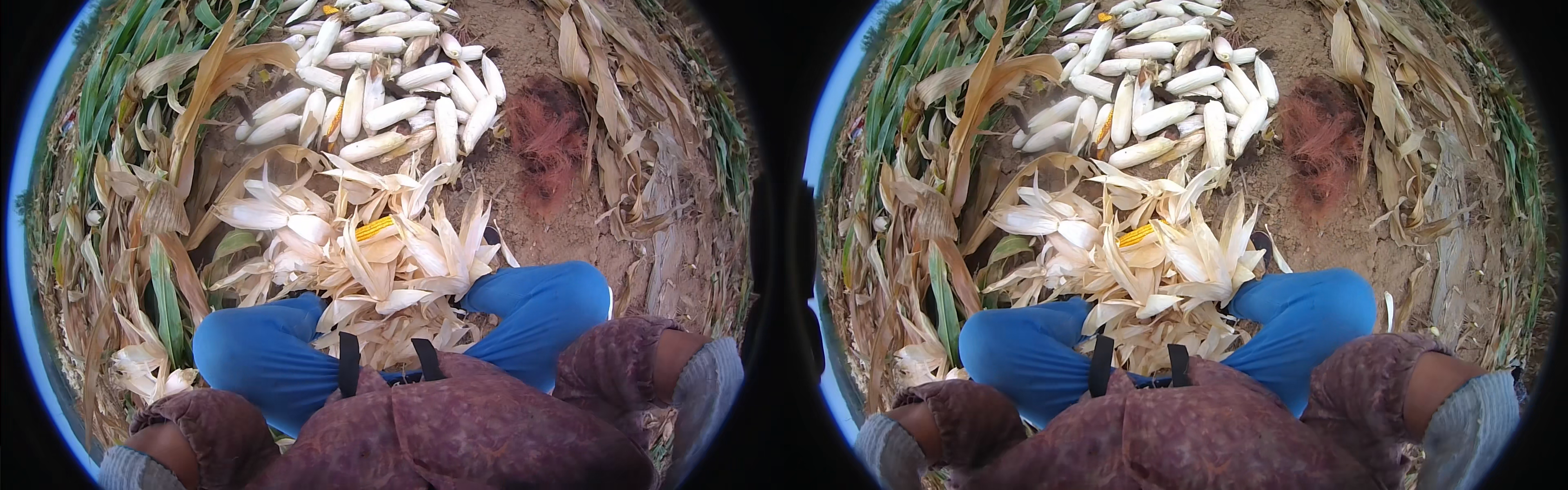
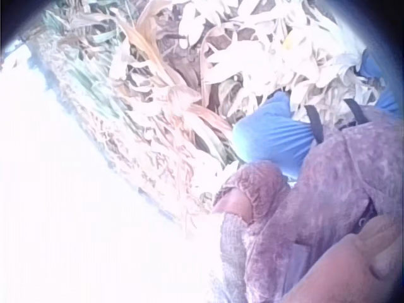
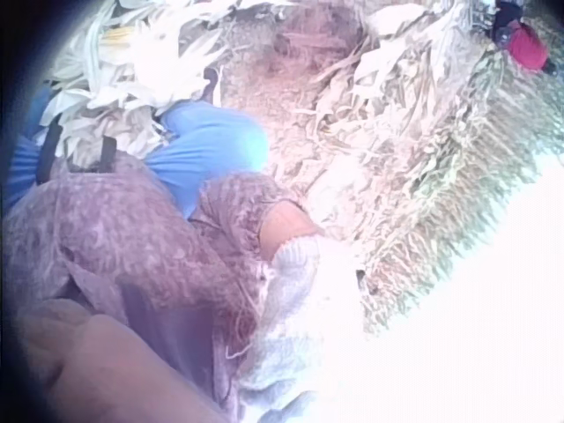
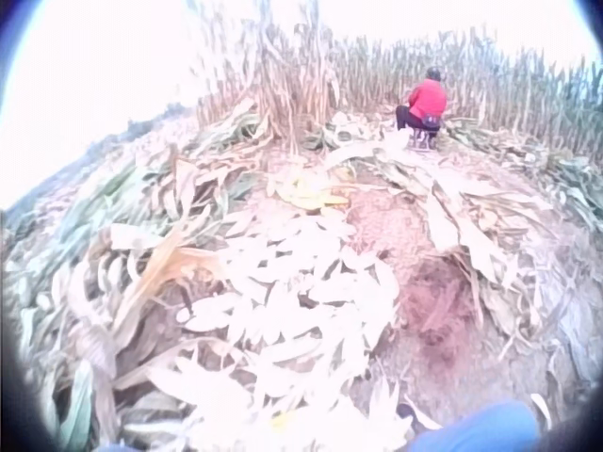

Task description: The person sits on the ground in a cornfield and shucks corn cobs by hand, removing the husks to reveal the kernels. They place the shucked cobs into a growing pile and discard the husks nearby.

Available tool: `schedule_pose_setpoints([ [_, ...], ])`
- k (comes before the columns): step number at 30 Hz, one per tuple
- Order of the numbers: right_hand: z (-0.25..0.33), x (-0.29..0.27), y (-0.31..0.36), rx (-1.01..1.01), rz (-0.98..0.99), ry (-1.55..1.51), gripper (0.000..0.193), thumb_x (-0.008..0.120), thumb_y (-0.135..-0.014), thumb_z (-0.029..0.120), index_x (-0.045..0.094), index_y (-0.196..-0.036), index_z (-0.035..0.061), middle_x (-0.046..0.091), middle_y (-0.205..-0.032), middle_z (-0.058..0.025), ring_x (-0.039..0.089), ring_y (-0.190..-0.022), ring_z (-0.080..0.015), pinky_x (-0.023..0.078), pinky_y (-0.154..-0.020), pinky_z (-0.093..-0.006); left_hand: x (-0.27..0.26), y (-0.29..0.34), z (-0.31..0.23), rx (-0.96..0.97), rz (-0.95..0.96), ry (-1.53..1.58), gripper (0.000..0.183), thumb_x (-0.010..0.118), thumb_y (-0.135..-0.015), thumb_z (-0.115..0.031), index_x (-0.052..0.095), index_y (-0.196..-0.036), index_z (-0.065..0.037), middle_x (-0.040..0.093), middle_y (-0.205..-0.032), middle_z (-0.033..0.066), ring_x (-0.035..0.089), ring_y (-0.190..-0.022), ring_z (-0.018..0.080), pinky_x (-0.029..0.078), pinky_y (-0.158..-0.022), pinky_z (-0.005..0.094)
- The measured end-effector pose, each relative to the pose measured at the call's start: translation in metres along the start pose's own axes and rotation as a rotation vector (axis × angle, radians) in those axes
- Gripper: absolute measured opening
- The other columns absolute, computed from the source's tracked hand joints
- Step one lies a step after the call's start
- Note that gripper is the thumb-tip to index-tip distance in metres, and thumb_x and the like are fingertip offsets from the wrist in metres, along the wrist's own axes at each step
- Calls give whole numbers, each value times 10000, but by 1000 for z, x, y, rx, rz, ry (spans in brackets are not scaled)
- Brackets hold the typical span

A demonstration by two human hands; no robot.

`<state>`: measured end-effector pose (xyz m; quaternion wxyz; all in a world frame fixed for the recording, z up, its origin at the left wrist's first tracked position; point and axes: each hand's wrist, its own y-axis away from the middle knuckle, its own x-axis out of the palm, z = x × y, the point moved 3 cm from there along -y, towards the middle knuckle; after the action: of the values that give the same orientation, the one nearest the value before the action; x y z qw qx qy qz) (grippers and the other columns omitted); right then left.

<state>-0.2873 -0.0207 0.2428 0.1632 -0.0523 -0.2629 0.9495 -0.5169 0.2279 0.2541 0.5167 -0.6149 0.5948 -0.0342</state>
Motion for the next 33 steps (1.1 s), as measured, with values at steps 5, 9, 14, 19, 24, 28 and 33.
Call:
schedule_pose_setpoints([
  [5, -12, 21, -3, 12, 60, 99, 361, 558, -1119, 316, 621, -1308, 15, 651, -996, -112, 565, -794, -185, 470, -733, -317, 25, -5, 21, -57, 242, -191, 369, 629, -1076, -327, 650, -1206, 18, 690, -1161, 172, 677, -1056, 258, 545, -919, 401],
  [9, -10, 25, -12, -4, 54, 125, 410, 537, -1127, 325, 593, -1355, -11, 652, -1089, -154, 596, -901, -227, 496, -811, -353, 31, -9, 35, -121, 320, -290, 396, 606, -1089, -335, 645, -1242, 29, 692, -1203, 186, 680, -1103, 272, 544, -966, 412],
  [14, -15, 17, -14, 15, 7, 100, 474, 511, -1136, 337, 557, -1414, -44, 653, -1206, -207, 634, -1034, -279, 529, -909, -399, 31, -2, 63, -322, 316, -347, 431, 579, -1106, -344, 638, -1286, 43, 694, -1255, 205, 684, -1162, 290, 543, -1025, 426],
  [19, -39, -12, -16, 153, -253, 74, 538, 486, -1145, 349, 521, -1473, -76, 654, -1323, -260, 672, -1167, -331, 562, -1006, -444, 53, 5, 136, -682, 158, -44, 467, 551, -1123, -354, 632, -1330, 58, 697, -1308, 223, 688, -1221, 308, 541, -1084, 441],
  [24, -118, -59, -6, 420, -511, -77, 555, 482, -1147, 369, 536, -1490, -64, 683, -1373, -246, 721, -1200, -310, 588, -1046, -437, 82, 46, 168, -994, -386, 990, 521, 466, -1151, -393, 608, -1404, 40, 687, -1357, 222, 681, -1241, 335, 540, -1101, 471],
  [28, -131, -59, -7, 462, -485, -211, 550, 480, -1146, 396, 542, -1499, -21, 701, -1359, -193, 729, -1176, -278, 600, -1018, -428, 90, 36, 169, -883, -507, 1324, 791, 372, -1114, -637, 471, -1541, 21, 530, -1542, 279, 543, -1423, 390, 450, -1187, 545],
  [33, -137, -40, -12, 491, -450, -232, 558, 477, -1147, 404, 536, -1500, -25, 706, -1341, -199, 729, -1171, -274, 604, -1008, -437, 98, 28, 166, -835, -579, 1542, 800, 407, -1090, -664, 525, -1495, 16, 561, -1503, 296, 564, -1391, 420, 438, -1187, 593],
])
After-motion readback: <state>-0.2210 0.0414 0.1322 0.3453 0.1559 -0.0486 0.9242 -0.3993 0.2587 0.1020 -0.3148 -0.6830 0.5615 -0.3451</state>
